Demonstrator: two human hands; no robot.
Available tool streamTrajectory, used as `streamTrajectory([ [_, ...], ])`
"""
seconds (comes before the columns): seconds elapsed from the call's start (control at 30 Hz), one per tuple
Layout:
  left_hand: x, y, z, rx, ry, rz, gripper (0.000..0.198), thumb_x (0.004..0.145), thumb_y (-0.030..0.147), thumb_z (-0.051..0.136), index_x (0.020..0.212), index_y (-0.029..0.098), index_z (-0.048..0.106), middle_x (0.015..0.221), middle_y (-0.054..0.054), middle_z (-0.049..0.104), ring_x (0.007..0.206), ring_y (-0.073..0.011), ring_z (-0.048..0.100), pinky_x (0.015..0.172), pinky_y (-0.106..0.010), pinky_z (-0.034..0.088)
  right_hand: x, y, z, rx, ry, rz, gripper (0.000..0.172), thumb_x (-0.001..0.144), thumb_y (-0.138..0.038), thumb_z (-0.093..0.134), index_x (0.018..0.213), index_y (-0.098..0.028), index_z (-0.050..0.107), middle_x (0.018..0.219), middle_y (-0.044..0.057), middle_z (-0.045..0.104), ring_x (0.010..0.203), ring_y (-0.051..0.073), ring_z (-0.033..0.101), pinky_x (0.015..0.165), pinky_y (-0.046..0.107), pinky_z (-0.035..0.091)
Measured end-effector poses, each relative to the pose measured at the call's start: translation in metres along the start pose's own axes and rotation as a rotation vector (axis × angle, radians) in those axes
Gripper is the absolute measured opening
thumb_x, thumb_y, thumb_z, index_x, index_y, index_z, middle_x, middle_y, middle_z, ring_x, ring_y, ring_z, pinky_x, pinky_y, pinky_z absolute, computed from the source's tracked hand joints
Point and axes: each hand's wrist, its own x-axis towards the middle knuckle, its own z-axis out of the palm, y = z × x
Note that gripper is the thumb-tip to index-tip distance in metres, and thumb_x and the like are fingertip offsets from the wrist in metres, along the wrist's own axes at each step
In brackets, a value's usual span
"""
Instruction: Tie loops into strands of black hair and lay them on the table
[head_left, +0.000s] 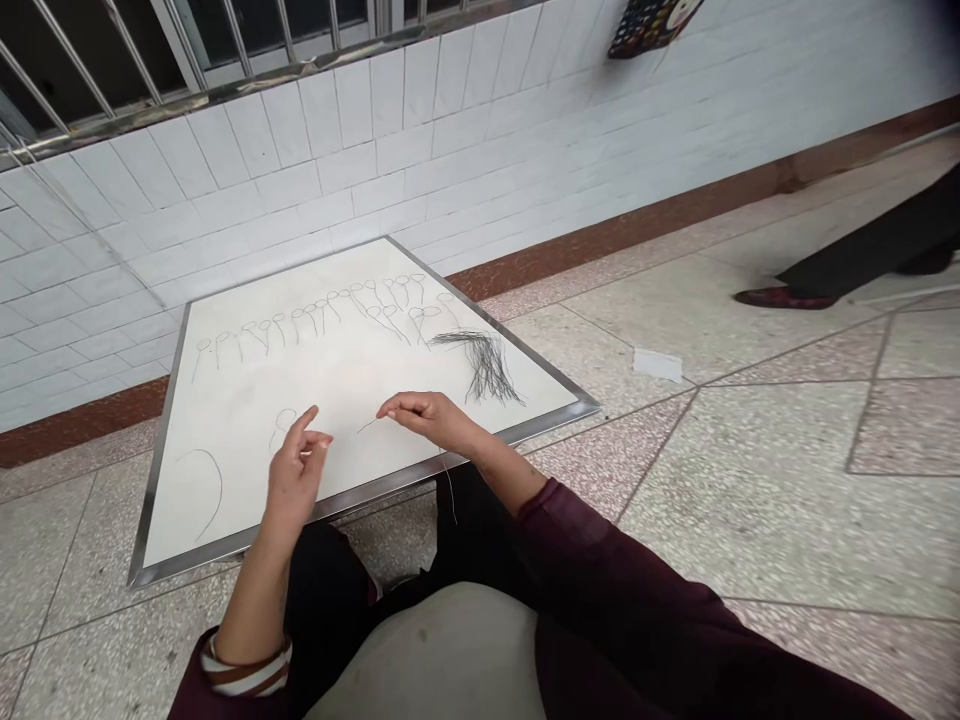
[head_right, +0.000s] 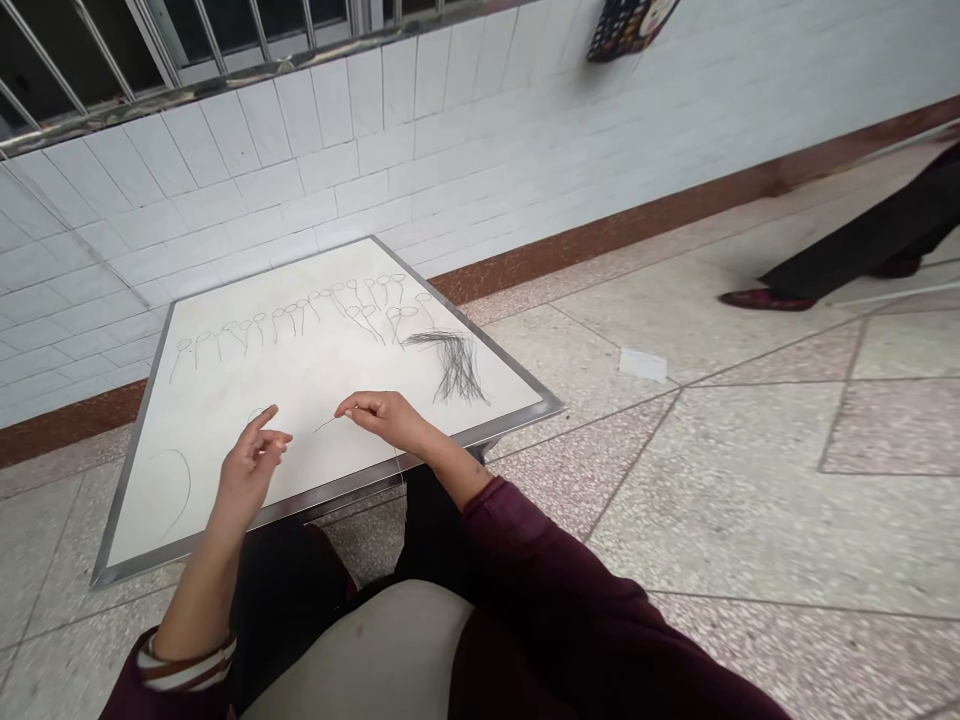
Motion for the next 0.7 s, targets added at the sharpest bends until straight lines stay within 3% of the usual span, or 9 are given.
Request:
streamTrajectory([
  [0.1,-0.004,0.006,0.019,-0.03,-0.059,0.021,0.055,0.084,0.036,0.063,0.136,0.026,0.049,0.102,-0.006,0.068,0.092,-0.0188,0.061,0.081,-0.031,0.045,-0.004,-0.008,0.008,0.001,-0.028,-0.018,0.029,0.089,-0.038,0.05,0.096,-0.02,0.071,0.056,-0.004,0.043,0.049,0.009,0.028,0.049,0.022,0.023],
  [0.23,-0.004,0.008,0.04,0.013,-0.078,0.059,0.05,0.084,0.032,0.063,0.133,0.027,0.054,0.094,-0.003,0.07,0.086,-0.0175,0.061,0.084,-0.031,0.046,-0.01,-0.007,0.007,-0.021,-0.04,-0.021,0.028,0.088,-0.034,0.05,0.097,-0.02,0.072,0.054,-0.005,0.041,0.047,0.008,0.028,0.049,0.022,0.023],
  [0.47,-0.001,0.003,0.07,0.193,-0.035,0.212,0.043,0.087,0.026,0.055,0.13,0.029,0.058,0.088,-0.002,0.067,0.079,-0.0185,0.058,0.08,-0.032,0.045,-0.023,0.004,-0.003,-0.071,-0.008,0.007,0.026,0.086,-0.027,0.05,0.097,-0.02,0.072,0.054,-0.006,0.044,0.048,0.008,0.03,0.049,0.021,0.026],
  [0.6,-0.001,0.002,0.085,0.365,-0.043,0.354,0.045,0.09,0.02,0.048,0.134,0.029,0.055,0.079,-0.003,0.063,0.077,-0.0197,0.055,0.076,-0.032,0.044,-0.029,0.01,-0.008,-0.142,-0.027,0.006,0.026,0.086,-0.023,0.05,0.1,-0.021,0.072,0.06,-0.004,0.055,0.05,0.008,0.037,0.053,0.02,0.03],
  [0.7,0.001,0.004,0.092,0.456,-0.046,0.382,0.047,0.091,0.018,0.043,0.136,0.029,0.052,0.075,-0.001,0.059,0.074,-0.018,0.053,0.072,-0.031,0.044,-0.031,0.014,-0.008,-0.173,-0.007,-0.002,0.026,0.088,-0.023,0.049,0.1,-0.022,0.071,0.07,-0.002,0.063,0.055,0.009,0.045,0.057,0.021,0.033],
])
